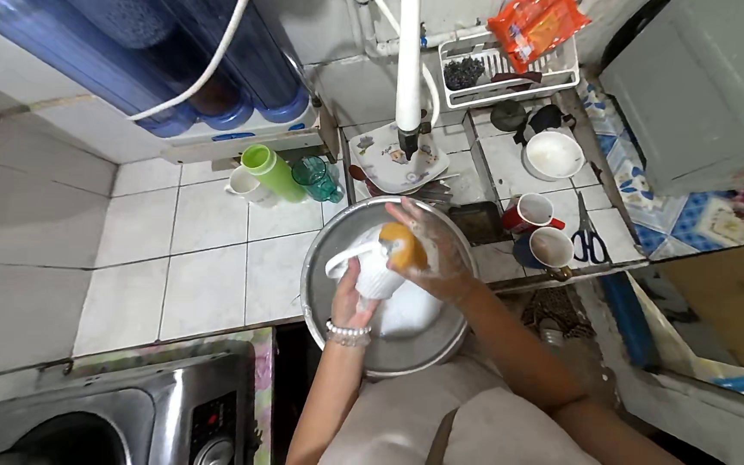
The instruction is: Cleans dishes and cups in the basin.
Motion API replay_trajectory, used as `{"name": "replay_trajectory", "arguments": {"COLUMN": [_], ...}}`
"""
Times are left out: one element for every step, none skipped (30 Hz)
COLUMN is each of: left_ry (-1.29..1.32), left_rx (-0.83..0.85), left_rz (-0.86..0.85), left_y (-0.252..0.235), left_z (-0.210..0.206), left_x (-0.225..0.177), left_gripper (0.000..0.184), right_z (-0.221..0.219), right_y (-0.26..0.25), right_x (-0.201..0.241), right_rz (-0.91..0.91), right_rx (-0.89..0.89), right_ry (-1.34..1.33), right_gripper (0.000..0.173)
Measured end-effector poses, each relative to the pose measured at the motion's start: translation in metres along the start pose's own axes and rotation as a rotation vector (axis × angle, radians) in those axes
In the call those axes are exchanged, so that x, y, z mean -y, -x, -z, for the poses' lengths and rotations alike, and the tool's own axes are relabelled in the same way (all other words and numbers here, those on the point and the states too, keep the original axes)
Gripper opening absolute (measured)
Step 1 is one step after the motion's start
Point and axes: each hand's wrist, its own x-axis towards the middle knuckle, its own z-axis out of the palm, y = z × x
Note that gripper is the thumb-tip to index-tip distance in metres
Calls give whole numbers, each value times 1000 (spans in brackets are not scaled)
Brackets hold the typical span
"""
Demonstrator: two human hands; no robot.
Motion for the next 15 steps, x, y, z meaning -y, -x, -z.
{"name": "replay_trajectory", "arguments": {"left_ry": [-37, -69, -73, -73, -102, -190, -318, -369, -366, -362, -366, -404, -459, -481, -455], "left_rx": [-68, -123, -157, -183, -201, -222, -232, -196, -79, 44, 78, 34, -44, -105, -166], "left_rz": [3, 8, -1, -25, -59, -94, -115, -137, -167, -161, -156, -192, -231, -232, -195], "left_y": [-4, -8, -10, -12, -11, -8, -4, -2, -7, -11, -13, -15, -16, -17, -16], "left_z": [-3, -1, 2, 4, 3, -6, -17, -21, -8, 6, 12, 14, 12, 10, 6], "left_x": [1, 3, 4, 3, -1, -10, -20, -28, -28, -26, -23, -18, -13, -11, -11], "left_gripper": [38, 48, 54, 55, 53, 48, 41, 38, 42, 43, 44, 45, 46, 49, 51], "right_z": [-2, -5, -7, -8, -6, -1, 1, 0, -3, -6, -11, -14, -17, -20, -24], "right_y": [5, 12, 20, 25, 23, 17, 11, 9, 10, 12, 14, 14, 13, 13, 13], "right_x": [0, 1, 4, 12, 25, 34, 36, 33, 28, 24, 19, 16, 15, 16, 18], "right_rz": [64, 65, -18, -196, -453, -705, -865, -908, -885, -867, -846, -834, -824, -812, -799], "right_rx": [12, 11, -24, -116, -219, -219, -134, -2, 126, 216, 239, 224, 184, 134, 73], "right_ry": [-38, -132, -258, -377, -434, -440, -420, -392, -389, -413, -430, -450, -472, -493, -517], "right_gripper": [70, 67, 63, 57, 48, 44, 44, 45, 48, 52, 54, 52, 47, 41, 36]}}
